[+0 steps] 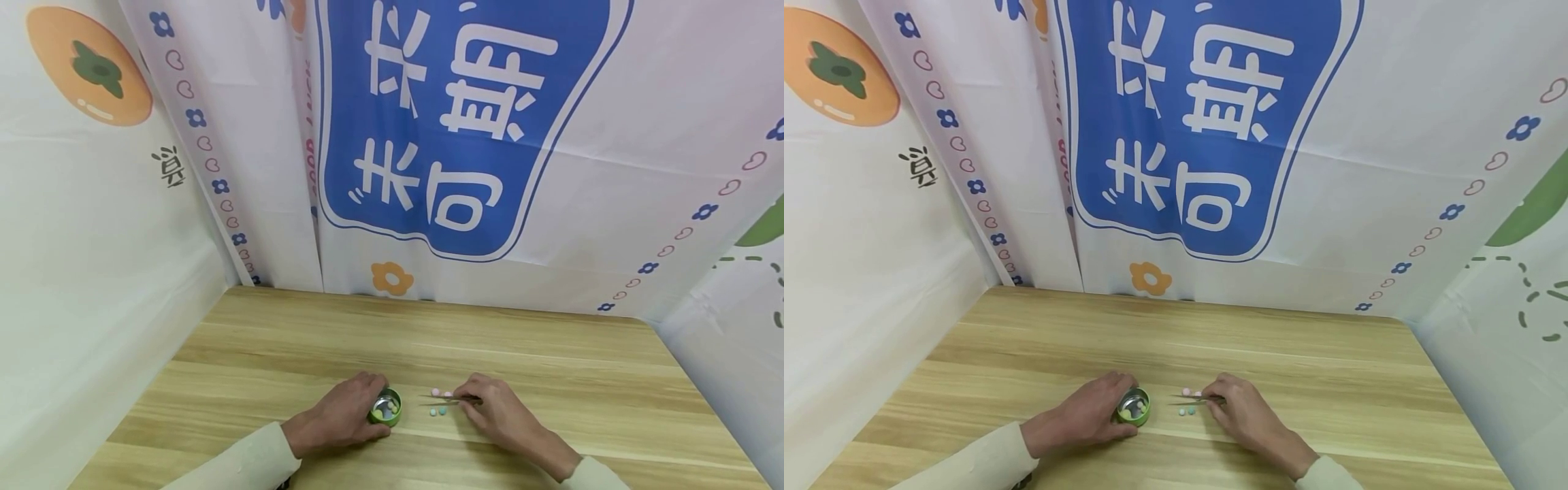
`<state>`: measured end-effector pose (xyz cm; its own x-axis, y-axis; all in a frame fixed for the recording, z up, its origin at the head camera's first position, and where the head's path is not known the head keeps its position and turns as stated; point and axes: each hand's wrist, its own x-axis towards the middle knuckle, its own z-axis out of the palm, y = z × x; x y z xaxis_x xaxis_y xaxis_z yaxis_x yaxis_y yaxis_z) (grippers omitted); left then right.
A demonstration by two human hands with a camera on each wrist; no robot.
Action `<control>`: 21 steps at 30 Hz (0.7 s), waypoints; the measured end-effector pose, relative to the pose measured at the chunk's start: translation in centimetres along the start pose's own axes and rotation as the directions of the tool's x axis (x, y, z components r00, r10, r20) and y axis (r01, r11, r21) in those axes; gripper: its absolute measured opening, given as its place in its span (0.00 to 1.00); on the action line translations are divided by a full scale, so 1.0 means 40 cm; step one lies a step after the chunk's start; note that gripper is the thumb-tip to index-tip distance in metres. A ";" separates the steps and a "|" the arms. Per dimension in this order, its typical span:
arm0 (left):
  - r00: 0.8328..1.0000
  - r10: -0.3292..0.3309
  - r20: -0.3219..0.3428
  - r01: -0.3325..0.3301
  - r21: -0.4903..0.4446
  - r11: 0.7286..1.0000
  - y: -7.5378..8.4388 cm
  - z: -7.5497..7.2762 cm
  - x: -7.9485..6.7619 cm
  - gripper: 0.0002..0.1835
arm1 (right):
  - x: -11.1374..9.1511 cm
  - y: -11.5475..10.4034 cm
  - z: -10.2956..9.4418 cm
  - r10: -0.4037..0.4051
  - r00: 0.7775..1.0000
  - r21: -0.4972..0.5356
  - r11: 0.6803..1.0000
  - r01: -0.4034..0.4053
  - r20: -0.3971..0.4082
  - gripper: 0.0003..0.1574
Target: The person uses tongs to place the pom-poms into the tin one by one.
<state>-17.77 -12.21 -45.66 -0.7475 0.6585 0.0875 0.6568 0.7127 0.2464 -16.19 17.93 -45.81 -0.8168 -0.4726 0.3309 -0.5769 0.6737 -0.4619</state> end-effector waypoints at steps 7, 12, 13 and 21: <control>1.000 0.000 -0.002 0.000 0.000 1.000 -0.001 0.000 -0.001 0.30 | 0.001 0.003 -0.007 0.042 0.999 0.004 0.999 -0.042 -0.014 0.08; 1.000 -0.004 -0.003 0.004 0.000 1.000 -0.001 0.000 0.000 0.30 | 0.001 0.006 -0.011 0.049 0.999 -0.002 0.999 -0.049 -0.009 0.08; 1.000 -0.005 -0.003 0.005 -0.001 1.000 -0.001 0.000 -0.001 0.30 | 0.001 0.006 -0.011 0.052 0.999 -0.005 0.999 -0.052 -0.009 0.08; 1.000 0.001 -0.006 -0.001 -0.004 1.000 0.000 0.002 -0.001 0.30 | 0.001 0.011 -0.015 0.079 0.997 -0.021 0.997 -0.079 -0.002 0.07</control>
<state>-17.73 -12.24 -45.75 -0.7471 0.6580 0.0940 0.6574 0.7108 0.2500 -16.47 18.56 -45.49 -0.8597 -0.4169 0.2951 -0.5105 0.7207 -0.4690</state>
